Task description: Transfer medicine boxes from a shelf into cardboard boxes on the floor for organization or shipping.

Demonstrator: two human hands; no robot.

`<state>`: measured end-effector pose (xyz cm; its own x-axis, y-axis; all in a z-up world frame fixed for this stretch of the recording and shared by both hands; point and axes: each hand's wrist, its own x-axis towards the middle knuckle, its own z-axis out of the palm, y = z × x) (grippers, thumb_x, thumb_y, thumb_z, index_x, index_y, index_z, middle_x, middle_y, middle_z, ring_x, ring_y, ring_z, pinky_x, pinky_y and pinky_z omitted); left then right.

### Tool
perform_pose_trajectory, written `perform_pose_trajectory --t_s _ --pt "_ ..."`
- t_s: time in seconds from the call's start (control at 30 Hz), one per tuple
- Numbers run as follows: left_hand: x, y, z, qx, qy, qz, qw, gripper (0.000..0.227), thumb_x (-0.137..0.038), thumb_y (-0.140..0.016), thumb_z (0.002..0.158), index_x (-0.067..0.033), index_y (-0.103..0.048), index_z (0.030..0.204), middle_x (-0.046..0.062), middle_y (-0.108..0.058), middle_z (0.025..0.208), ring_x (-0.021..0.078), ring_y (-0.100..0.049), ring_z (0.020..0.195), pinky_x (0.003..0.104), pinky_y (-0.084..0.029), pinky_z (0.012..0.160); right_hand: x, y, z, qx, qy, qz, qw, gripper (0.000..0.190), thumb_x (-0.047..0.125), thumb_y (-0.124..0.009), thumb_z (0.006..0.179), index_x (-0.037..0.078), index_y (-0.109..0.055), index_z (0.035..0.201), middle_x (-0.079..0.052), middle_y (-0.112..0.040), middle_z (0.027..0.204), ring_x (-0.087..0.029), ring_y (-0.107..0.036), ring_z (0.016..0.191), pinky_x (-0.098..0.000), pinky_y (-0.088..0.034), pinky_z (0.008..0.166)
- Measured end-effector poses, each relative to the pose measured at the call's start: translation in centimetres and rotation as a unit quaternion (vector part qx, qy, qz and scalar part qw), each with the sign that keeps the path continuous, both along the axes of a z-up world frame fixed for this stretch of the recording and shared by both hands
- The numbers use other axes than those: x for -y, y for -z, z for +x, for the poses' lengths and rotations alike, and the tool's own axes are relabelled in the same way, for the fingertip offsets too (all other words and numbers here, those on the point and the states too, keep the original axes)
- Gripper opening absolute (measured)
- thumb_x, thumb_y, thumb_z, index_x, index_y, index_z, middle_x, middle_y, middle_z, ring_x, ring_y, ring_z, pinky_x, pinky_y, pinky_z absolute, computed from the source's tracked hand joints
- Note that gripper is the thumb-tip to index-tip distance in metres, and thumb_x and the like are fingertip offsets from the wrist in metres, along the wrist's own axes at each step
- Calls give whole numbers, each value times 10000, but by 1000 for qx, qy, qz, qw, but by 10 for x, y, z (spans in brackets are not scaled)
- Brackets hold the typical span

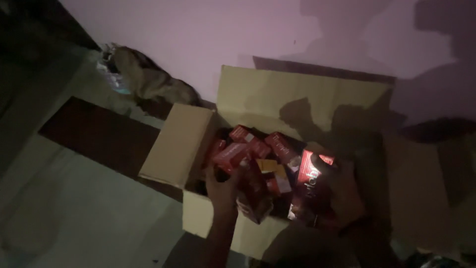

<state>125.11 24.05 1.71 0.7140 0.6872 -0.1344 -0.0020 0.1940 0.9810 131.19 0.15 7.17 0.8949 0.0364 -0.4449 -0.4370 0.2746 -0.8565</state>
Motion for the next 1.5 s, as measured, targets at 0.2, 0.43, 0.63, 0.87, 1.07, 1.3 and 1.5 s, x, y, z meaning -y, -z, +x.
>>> perform_pose_trajectory --t_s 0.2,0.43,0.63,0.87,1.07,1.3,1.5 --pt "42 70 80 30 75 294 952 664 -333 -946 742 -10 -656 1245 137 -741 1185 285 -702 1089 416 -561 985 83 218 127 262 -83 -267 924 267 179 -736 942 -29 -696 1106 -144 -768 1080 -171 -686 966 -324 -583 801" --pt "125 114 147 -1 278 16 961 661 -357 -871 733 5 -600 1214 143 -720 1137 265 -706 1009 432 -609 855 91 99 90 146 -91 -94 981 320 205 -740 901 19 -719 1160 -112 -752 1098 -187 -720 982 -338 -598 841" --pt "172 160 179 -59 302 187 933 531 -315 -816 802 3 -612 1176 178 -696 1129 330 -680 1033 454 -561 847 99 130 94 137 -59 -106 983 340 272 -697 932 26 -723 1166 -117 -745 1111 -201 -711 992 -347 -580 849" --pt "182 180 189 -187 326 319 870 423 -309 -717 873 -18 -655 1174 213 -685 1105 413 -650 1043 481 -520 860 111 176 110 148 -55 -121 980 384 350 -647 968 35 -727 1174 -123 -738 1126 -218 -699 1004 -358 -560 860" --pt "80 231 124 -161 293 67 940 414 -303 -690 885 -32 -669 1196 179 -718 999 321 -687 890 418 -554 738 93 206 122 166 -96 -128 973 434 417 -605 999 42 -730 1180 -128 -732 1139 -233 -689 1014 -368 -542 868" --pt "-35 326 26 -79 214 186 956 338 -261 -598 989 -41 -672 1235 98 -763 960 185 -718 826 314 -608 737 42 202 113 207 -187 -130 951 502 495 -555 1035 51 -734 1187 -135 -725 1155 -249 -678 1026 -379 -521 879" --pt "17 56 -89 -64 -50 -99 992 357 -240 -590 971 -34 -649 1256 104 -743 991 204 -738 900 381 -613 784 -30 98 52 22 -334 -88 938 624 588 -493 1012 26 -721 1158 -113 -752 1008 -218 -701 885 -375 -568 783"
